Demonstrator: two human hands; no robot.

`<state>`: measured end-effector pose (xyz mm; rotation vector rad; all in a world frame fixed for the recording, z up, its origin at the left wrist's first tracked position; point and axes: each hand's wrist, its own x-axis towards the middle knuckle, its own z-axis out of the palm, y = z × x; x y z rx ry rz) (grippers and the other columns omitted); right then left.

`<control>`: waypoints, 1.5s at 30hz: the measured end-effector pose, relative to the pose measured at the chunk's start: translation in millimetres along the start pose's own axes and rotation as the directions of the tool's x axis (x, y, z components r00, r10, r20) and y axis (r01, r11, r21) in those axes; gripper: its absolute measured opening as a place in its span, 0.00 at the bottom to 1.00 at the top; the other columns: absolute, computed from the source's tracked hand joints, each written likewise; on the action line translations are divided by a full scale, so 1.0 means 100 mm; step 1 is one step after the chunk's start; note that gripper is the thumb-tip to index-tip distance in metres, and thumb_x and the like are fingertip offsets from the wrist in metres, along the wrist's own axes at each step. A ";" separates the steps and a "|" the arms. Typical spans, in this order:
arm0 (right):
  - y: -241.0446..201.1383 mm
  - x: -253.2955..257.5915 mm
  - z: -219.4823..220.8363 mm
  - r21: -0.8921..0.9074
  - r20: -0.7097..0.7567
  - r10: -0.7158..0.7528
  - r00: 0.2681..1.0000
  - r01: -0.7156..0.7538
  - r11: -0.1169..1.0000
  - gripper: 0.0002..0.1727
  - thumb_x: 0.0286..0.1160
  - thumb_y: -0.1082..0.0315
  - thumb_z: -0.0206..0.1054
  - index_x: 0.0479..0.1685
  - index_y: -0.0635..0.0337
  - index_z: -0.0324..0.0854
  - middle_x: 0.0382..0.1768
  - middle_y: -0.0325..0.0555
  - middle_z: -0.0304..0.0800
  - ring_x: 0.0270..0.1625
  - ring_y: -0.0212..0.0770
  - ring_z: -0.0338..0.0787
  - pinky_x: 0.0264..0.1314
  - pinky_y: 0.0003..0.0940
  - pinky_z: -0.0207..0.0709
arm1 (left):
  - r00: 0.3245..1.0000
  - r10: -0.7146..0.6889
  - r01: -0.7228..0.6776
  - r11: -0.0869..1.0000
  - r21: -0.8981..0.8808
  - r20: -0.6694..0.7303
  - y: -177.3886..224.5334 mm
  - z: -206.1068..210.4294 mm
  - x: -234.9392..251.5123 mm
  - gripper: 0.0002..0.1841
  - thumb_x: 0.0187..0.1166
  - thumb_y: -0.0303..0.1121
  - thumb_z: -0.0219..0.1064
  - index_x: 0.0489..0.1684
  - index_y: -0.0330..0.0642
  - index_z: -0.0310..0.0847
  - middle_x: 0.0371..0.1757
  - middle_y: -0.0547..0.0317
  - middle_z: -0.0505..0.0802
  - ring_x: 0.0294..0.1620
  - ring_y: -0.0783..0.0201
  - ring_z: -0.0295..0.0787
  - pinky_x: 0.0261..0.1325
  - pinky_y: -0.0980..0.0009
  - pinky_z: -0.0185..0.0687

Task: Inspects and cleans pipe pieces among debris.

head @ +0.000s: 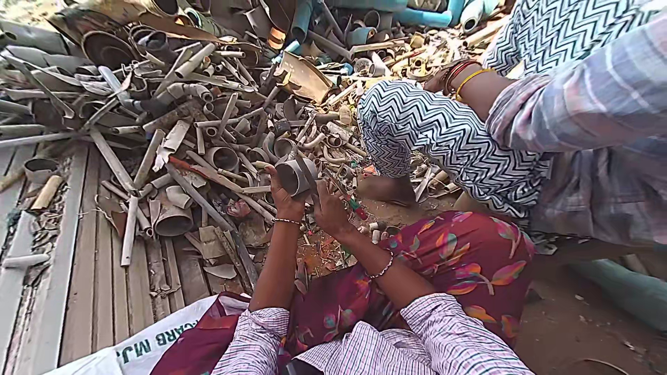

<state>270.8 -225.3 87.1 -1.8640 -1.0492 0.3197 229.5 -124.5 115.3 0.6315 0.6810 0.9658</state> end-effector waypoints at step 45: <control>-0.02 0.00 -0.16 0.008 0.131 0.126 0.983 -0.128 0.992 0.24 0.89 0.71 0.56 0.81 0.68 0.67 0.37 0.70 0.89 0.45 0.71 0.92 0.48 0.63 0.82 | 0.999 0.044 -0.043 0.997 0.062 -0.020 -0.09 -0.07 0.03 0.27 0.92 0.59 0.42 0.73 0.49 0.70 0.62 0.54 0.86 0.63 0.57 0.85 0.64 0.50 0.84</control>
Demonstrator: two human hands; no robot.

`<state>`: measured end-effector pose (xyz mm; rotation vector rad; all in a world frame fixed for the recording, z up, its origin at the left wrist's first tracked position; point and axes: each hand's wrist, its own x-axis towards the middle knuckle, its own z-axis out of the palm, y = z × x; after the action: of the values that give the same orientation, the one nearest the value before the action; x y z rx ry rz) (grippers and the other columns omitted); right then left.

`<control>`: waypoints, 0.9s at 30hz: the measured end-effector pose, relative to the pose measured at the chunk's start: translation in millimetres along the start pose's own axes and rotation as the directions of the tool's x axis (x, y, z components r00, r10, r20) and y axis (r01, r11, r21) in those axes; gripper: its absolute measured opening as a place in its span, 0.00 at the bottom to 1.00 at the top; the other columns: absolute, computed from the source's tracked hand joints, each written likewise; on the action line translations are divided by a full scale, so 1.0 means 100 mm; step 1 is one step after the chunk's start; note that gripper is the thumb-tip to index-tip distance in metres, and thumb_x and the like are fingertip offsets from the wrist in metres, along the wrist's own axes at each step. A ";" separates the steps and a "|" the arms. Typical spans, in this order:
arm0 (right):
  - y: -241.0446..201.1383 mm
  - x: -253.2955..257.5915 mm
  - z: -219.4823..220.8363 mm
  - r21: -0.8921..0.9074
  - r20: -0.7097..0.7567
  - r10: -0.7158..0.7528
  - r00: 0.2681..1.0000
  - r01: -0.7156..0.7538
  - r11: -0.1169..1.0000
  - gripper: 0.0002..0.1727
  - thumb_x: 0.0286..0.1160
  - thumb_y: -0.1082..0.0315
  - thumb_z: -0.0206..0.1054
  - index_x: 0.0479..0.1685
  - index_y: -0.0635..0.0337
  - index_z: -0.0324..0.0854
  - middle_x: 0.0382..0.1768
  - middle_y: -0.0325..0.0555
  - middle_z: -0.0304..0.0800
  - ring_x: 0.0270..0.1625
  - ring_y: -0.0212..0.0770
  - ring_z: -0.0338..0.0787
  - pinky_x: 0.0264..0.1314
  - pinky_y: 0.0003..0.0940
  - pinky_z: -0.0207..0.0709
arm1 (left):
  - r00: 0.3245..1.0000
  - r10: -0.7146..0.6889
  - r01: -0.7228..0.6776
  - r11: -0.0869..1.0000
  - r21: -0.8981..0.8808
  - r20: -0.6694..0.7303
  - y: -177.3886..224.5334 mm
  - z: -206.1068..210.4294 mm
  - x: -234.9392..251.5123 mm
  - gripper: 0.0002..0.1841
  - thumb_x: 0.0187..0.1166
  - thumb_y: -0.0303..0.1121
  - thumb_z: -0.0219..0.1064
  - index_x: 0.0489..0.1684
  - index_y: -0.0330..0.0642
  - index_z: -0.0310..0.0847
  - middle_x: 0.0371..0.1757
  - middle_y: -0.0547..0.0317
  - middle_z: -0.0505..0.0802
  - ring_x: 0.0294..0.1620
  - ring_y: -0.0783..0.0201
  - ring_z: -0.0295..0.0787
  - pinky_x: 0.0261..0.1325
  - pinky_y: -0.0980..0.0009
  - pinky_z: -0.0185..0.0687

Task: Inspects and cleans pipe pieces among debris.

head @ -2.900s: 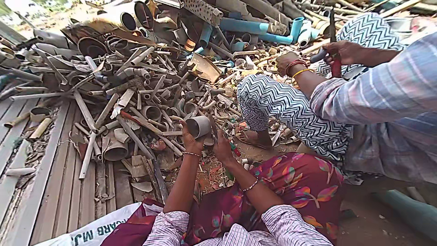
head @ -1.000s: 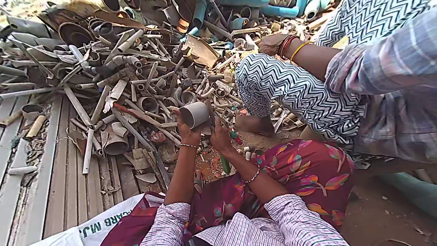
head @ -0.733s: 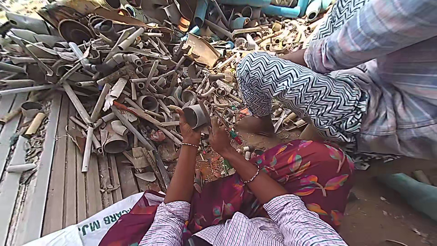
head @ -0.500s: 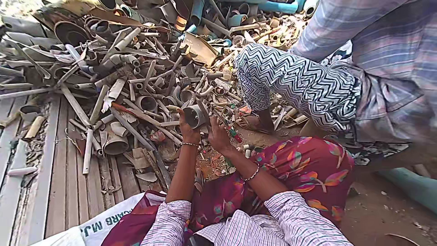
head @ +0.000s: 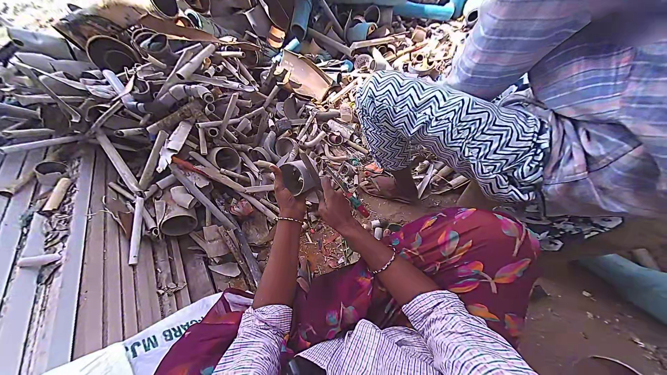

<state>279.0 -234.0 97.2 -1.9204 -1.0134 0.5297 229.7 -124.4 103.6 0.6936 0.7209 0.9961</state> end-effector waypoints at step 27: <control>0.37 -0.16 0.24 0.157 0.226 0.029 0.974 -0.066 0.985 0.30 0.84 0.71 0.64 0.86 0.61 0.65 0.59 0.67 0.90 0.59 0.64 0.91 0.62 0.59 0.82 | 0.972 0.226 -0.217 0.761 0.612 0.064 0.65 -0.07 -1.06 0.14 0.93 0.24 0.38 0.68 0.31 0.63 0.55 0.48 0.83 0.55 0.64 0.84 0.58 0.69 0.83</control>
<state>269.3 -245.6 52.4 -1.7705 -1.0324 0.8457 153.7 -194.7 173.4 1.3765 1.0093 0.9775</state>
